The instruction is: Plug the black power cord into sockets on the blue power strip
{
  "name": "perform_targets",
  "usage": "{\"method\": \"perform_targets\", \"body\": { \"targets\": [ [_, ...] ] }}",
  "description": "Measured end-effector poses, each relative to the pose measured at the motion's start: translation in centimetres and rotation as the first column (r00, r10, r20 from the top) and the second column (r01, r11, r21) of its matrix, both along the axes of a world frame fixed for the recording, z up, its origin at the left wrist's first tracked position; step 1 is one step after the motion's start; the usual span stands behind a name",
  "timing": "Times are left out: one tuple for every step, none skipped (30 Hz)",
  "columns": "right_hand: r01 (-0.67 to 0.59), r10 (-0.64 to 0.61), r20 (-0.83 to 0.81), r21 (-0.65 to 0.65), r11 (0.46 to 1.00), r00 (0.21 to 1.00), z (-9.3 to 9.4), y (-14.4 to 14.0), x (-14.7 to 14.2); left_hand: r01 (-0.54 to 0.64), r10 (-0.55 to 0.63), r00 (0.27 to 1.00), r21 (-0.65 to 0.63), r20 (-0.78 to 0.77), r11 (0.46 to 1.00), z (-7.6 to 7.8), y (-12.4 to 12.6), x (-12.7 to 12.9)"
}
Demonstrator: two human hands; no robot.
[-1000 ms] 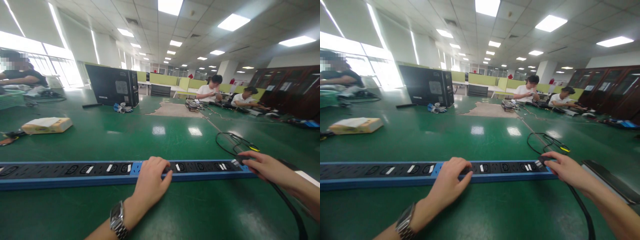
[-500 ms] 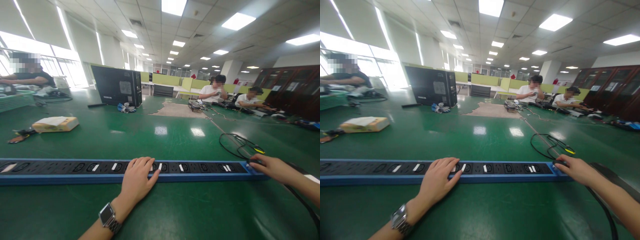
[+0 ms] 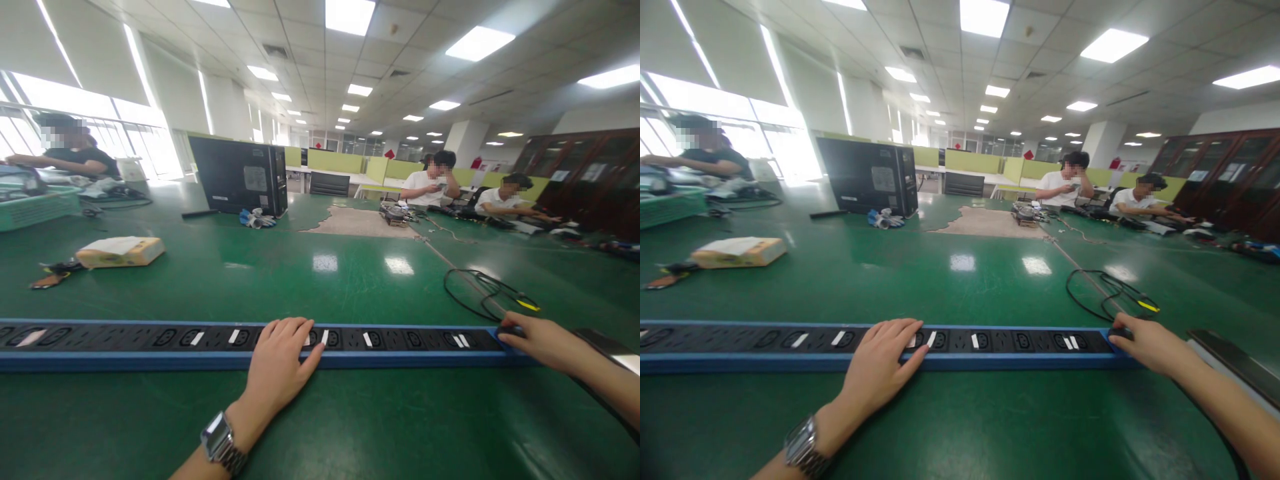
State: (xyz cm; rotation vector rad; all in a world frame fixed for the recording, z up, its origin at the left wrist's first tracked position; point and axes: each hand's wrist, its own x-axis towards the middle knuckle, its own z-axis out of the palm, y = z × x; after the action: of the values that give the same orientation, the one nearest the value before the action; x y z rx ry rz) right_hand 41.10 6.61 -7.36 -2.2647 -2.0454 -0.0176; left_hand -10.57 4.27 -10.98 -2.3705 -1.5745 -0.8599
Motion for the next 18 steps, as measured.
{"method": "perform_targets", "body": {
  "targets": [
    [-0.010, 0.008, -0.048, -0.033, 0.999, 0.999, -0.2, -0.3, -0.1, 0.004, -0.004, 1.000, -0.002, -0.002, 1.000, 0.0, 0.0, 0.0],
    [-0.019, 0.013, -0.100, -0.066, 0.998, 0.995, -0.4, -0.6, -0.1, 0.006, -0.006, 1.000, -0.004, -0.004, 1.000, 0.0, 0.0, 0.0],
    [-0.020, 0.009, -0.140, -0.075, 0.997, 0.990, -0.6, -0.9, -0.2, 0.007, -0.007, 1.000, -0.005, -0.006, 1.000, 0.0, 0.0, 0.0],
    [-0.017, 0.006, -0.165, -0.065, 0.998, 0.986, -0.5, -1.2, -0.2, 0.005, -0.005, 1.000, -0.005, -0.008, 1.000, 0.0, 0.0, 0.0],
    [-0.027, 0.016, -0.179, -0.059, 0.998, 0.984, -0.4, -1.4, -0.3, 0.002, -0.002, 1.000, -0.004, -0.010, 1.000, 0.0, 0.1, 0.0],
    [-0.042, 0.032, -0.180, -0.056, 0.998, 0.983, 0.0, -1.6, -0.3, -0.002, 0.002, 1.000, -0.003, -0.012, 1.000, 0.0, 0.1, 0.0],
    [-0.054, 0.044, -0.170, -0.055, 0.997, 0.984, 0.5, -1.7, -0.4, -0.006, 0.006, 1.000, -0.002, -0.014, 1.000, 0.0, 0.1, 0.1],
    [-0.049, 0.041, -0.154, -0.049, 0.998, 0.987, 1.2, -1.7, -0.6, -0.008, 0.008, 1.000, 0.001, -0.015, 1.000, 0.1, 0.1, 0.1],
    [-0.028, 0.023, -0.136, -0.036, 0.999, 0.990, 2.0, -1.7, -0.7, -0.008, 0.008, 1.000, 0.003, -0.017, 1.000, 0.1, 0.1, 0.1],
    [0.004, -0.006, -0.123, -0.016, 1.000, 0.992, 2.9, -1.6, -0.9, -0.006, 0.006, 1.000, 0.005, -0.019, 1.000, 0.1, 0.1, 0.1],
    [0.030, -0.030, -0.121, -0.003, 1.000, 0.992, 3.6, -1.6, -1.1, -0.005, 0.005, 1.000, 0.007, -0.022, 1.000, 0.1, 0.1, 0.1],
    [0.035, -0.036, -0.129, -0.009, 0.999, 0.991, 4.2, -1.4, -1.4, -0.004, 0.004, 1.000, 0.008, -0.024, 1.000, 0.1, 0.1, 0.1],
    [0.017, -0.022, -0.143, -0.036, 0.999, 0.990, 4.7, -1.3, -1.8, -0.005, 0.005, 1.000, 0.008, -0.027, 1.000, 0.1, 0.1, 0.1],
    [-0.020, 0.007, -0.156, -0.077, 0.997, 0.988, 4.8, -1.2, -2.1, -0.007, 0.007, 1.000, 0.007, -0.030, 1.000, 0.1, 0.1, 0.1],
    [-0.062, 0.041, -0.170, -0.122, 0.991, 0.985, 4.8, -1.1, -2.5, -0.010, 0.010, 0.999, 0.007, -0.032, 1.000, 0.1, 0.1, 0.1],
    [-0.097, 0.067, -0.182, -0.159, 0.982, 0.981, 4.5, -1.0, -2.8, -0.013, 0.013, 0.999, 0.005, -0.033, 1.000, 0.1, 0.1, 0.1],
    [-0.120, 0.085, -0.191, -0.182, 0.976, 0.978, 4.1, -0.9, -3.1, -0.012, 0.012, 0.999, 0.002, -0.036, 1.000, 0.1, 0.1, 0.1],
    [-0.128, 0.091, -0.195, -0.189, 0.974, 0.977, 3.6, -0.8, -3.2, -0.010, 0.010, 0.999, -0.001, -0.039, 1.000, 0.1, 0.1, 0.1]
  ]
}}
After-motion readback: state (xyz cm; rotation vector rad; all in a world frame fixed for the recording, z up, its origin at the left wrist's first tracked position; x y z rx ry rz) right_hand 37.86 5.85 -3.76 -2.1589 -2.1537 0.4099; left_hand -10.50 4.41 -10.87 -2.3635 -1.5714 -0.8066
